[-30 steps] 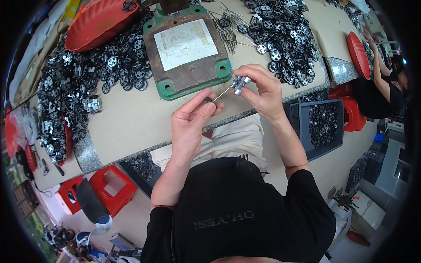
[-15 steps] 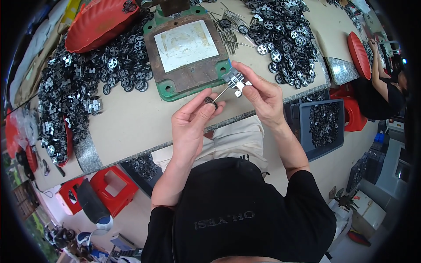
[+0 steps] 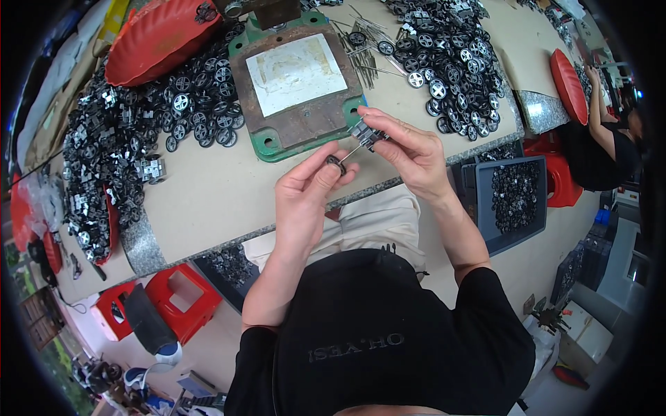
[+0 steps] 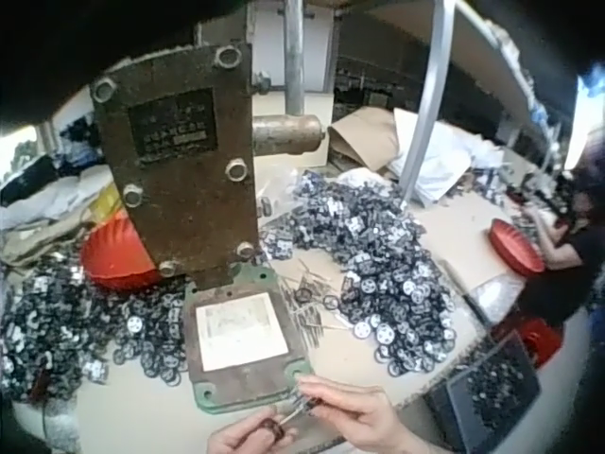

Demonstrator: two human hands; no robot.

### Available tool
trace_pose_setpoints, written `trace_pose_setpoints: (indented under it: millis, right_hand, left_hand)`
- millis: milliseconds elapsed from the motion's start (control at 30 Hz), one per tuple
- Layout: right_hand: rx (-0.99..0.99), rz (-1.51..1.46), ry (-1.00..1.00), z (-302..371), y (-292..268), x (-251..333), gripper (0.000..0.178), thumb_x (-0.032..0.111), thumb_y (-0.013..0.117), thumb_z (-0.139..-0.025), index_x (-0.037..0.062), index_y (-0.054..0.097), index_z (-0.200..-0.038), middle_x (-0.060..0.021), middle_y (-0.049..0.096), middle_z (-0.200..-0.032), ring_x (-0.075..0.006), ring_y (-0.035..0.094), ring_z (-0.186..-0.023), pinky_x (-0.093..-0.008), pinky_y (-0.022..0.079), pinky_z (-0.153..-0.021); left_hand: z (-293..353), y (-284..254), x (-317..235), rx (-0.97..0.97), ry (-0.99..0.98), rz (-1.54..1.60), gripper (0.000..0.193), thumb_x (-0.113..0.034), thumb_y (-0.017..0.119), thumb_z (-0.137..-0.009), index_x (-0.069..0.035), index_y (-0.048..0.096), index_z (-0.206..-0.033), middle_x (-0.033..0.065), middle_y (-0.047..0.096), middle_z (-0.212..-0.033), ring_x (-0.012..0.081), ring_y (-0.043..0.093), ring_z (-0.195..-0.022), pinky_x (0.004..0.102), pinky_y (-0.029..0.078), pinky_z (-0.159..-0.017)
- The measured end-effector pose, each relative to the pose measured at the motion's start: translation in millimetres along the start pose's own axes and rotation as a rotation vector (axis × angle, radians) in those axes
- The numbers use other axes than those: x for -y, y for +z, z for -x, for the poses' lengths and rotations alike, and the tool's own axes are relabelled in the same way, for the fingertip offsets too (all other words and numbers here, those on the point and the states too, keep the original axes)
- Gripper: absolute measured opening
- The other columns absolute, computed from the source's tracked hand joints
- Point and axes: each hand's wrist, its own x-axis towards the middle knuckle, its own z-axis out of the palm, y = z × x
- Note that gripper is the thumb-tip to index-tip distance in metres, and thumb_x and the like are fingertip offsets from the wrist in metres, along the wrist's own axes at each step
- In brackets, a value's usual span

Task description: The person assembles small metal components and plastic bases using a manual press machine.

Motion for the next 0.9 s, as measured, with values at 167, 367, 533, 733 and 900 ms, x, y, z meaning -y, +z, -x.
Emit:
trace_pose_setpoints:
  millis: [167, 367, 533, 733, 900]
  right_hand:
    - [-0.022, 0.025, 0.034, 1, 6, 1, 0.034, -0.007, 0.054, -0.081, -0.0004, 0.057, -0.115, -0.0158, 0.055, -0.12, -0.0206, 0.054, -0.11, -0.0288, 0.047, -0.089]
    - [-0.146, -0.195, 0.119, 3, 15, -1, 0.035, -0.006, 0.054, -0.082, -0.0003, 0.056, -0.116, -0.0151, 0.055, -0.121, -0.0177, 0.054, -0.108, -0.027, 0.05, -0.083]
    - [-0.079, -0.084, 0.094, 4, 10, -1, 0.034, -0.005, 0.054, -0.083, -0.0007, 0.055, -0.117, -0.0141, 0.054, -0.122, -0.018, 0.054, -0.109, -0.0267, 0.05, -0.084]
    - [-0.16, -0.199, 0.201, 2, 23, 13, 0.035, -0.003, 0.057, -0.081, 0.0, 0.056, -0.116, -0.0148, 0.057, -0.118, -0.0178, 0.056, -0.104, -0.0298, 0.048, -0.086]
    - [-0.049, -0.052, 0.309, 6, 8, 0, 0.035, -0.003, 0.062, -0.08, -0.0021, 0.056, -0.114, -0.0095, 0.061, -0.105, -0.0106, 0.056, -0.085, -0.0236, 0.045, -0.079]
  left_hand:
    - [1, 4, 0, -0.041, 0.061, -0.137, 0.032, 0.0, 0.055, -0.086, 0.004, 0.052, -0.118, 0.0134, 0.06, -0.105, 0.0242, 0.063, -0.09, 0.0304, 0.052, -0.082]
    - [-1, 7, 5, -0.067, 0.096, 0.011, 0.031, -0.001, 0.055, -0.086, 0.004, 0.053, -0.117, 0.0116, 0.06, -0.103, 0.0205, 0.062, -0.09, 0.0271, 0.052, -0.078]
    - [1, 6, 6, -0.077, 0.325, -0.447, 0.032, 0.0, 0.057, -0.085, 0.004, 0.054, -0.116, 0.0118, 0.06, -0.103, 0.0178, 0.062, -0.088, 0.0266, 0.051, -0.079]
    - [-3, 7, 9, -0.058, 0.124, -0.078, 0.035, 0.001, 0.058, -0.084, 0.003, 0.053, -0.118, 0.0105, 0.061, -0.103, 0.0163, 0.061, -0.085, 0.0271, 0.05, -0.081]
    - [-6, 6, 12, -0.081, 0.132, -0.089, 0.035, -0.001, 0.059, -0.084, 0.003, 0.053, -0.118, 0.0106, 0.062, -0.104, 0.0156, 0.061, -0.085, 0.0261, 0.049, -0.081]
